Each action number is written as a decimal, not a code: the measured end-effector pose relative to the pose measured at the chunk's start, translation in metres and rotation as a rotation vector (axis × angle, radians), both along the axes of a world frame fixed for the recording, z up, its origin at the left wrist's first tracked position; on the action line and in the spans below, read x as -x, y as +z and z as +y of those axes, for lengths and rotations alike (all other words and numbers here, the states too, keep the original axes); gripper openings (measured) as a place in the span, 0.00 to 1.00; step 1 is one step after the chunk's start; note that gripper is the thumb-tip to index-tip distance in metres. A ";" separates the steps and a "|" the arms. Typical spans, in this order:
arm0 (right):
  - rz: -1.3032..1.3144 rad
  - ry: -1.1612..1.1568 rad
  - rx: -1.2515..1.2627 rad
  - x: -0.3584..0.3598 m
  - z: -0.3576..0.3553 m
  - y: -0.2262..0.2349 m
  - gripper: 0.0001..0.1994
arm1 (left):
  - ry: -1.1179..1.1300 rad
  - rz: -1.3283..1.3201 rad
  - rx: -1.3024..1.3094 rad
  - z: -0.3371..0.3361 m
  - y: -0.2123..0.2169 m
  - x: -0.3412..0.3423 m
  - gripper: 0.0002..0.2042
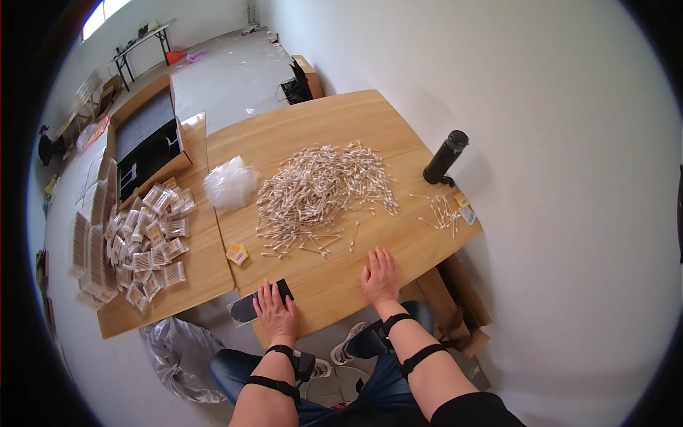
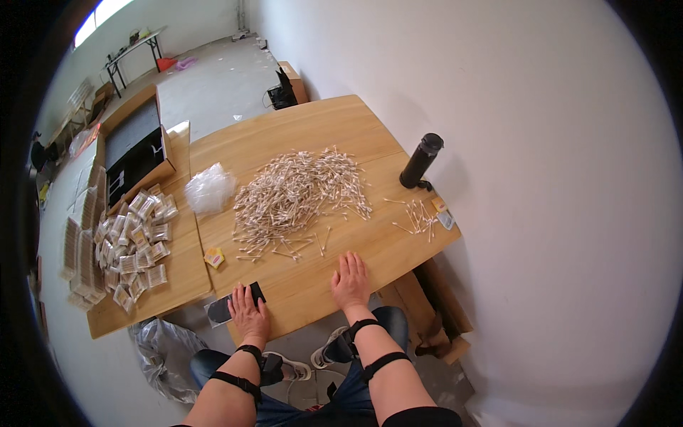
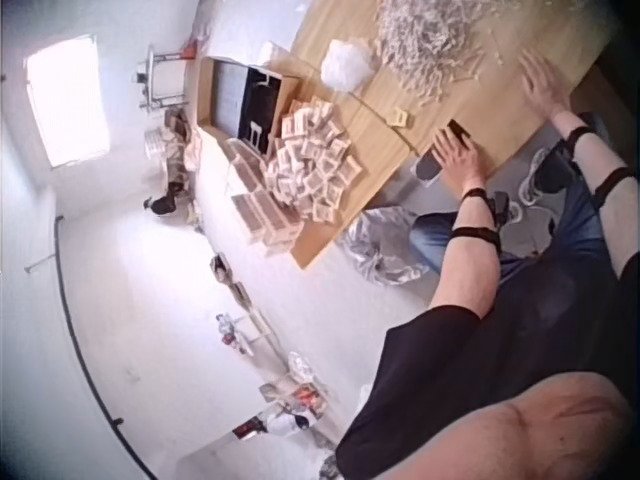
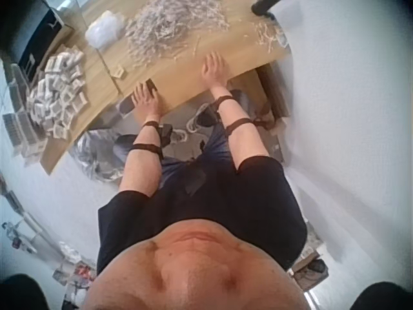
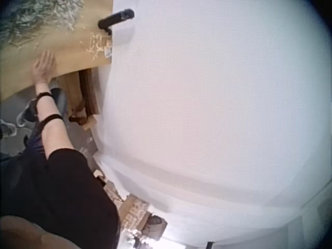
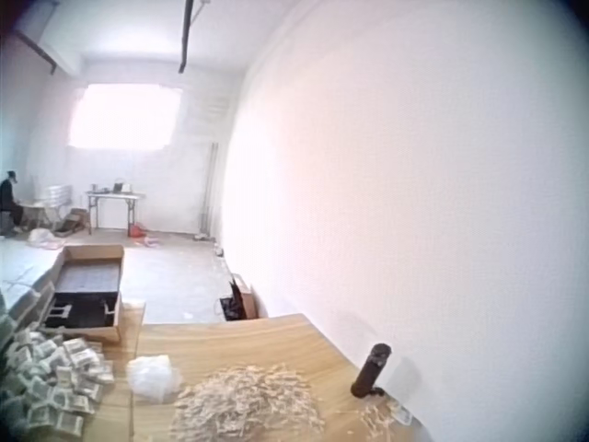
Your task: Packing cotton swabs into small plastic bags.
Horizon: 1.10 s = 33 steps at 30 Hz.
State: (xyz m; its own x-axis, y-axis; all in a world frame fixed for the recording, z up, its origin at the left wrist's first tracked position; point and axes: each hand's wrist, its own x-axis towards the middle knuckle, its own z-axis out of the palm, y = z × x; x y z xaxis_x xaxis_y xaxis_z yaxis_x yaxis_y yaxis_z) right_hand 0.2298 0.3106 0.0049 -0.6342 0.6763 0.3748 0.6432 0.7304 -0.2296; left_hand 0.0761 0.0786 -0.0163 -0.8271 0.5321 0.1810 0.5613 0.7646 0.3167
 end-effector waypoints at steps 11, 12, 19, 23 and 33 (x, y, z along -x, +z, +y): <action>0.190 -0.063 0.054 0.025 0.097 -0.030 0.28 | 0.010 -0.003 -0.018 -0.008 0.005 0.001 0.28; 0.282 -0.004 -0.010 0.027 0.130 -0.032 0.30 | 0.032 -0.017 -0.019 -0.005 0.005 0.000 0.28; -0.006 0.006 0.059 0.082 0.167 -0.027 0.30 | 0.009 -0.021 0.006 -0.009 0.006 -0.002 0.29; 0.017 0.099 0.036 0.103 0.115 -0.026 0.29 | 0.006 -0.027 0.000 -0.001 0.011 -0.003 0.29; -0.016 0.231 0.040 0.120 -0.041 -0.016 0.31 | 0.015 -0.012 -0.034 0.000 0.009 -0.004 0.28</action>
State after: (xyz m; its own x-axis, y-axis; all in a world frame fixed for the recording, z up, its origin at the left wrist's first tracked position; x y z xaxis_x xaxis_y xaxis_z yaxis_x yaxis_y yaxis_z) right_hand 0.1098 0.2698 -0.0112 -0.7793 0.5265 0.3397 0.4638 0.8492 -0.2524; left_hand 0.0797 0.0787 -0.0073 -0.8371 0.5135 0.1888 0.5459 0.7614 0.3497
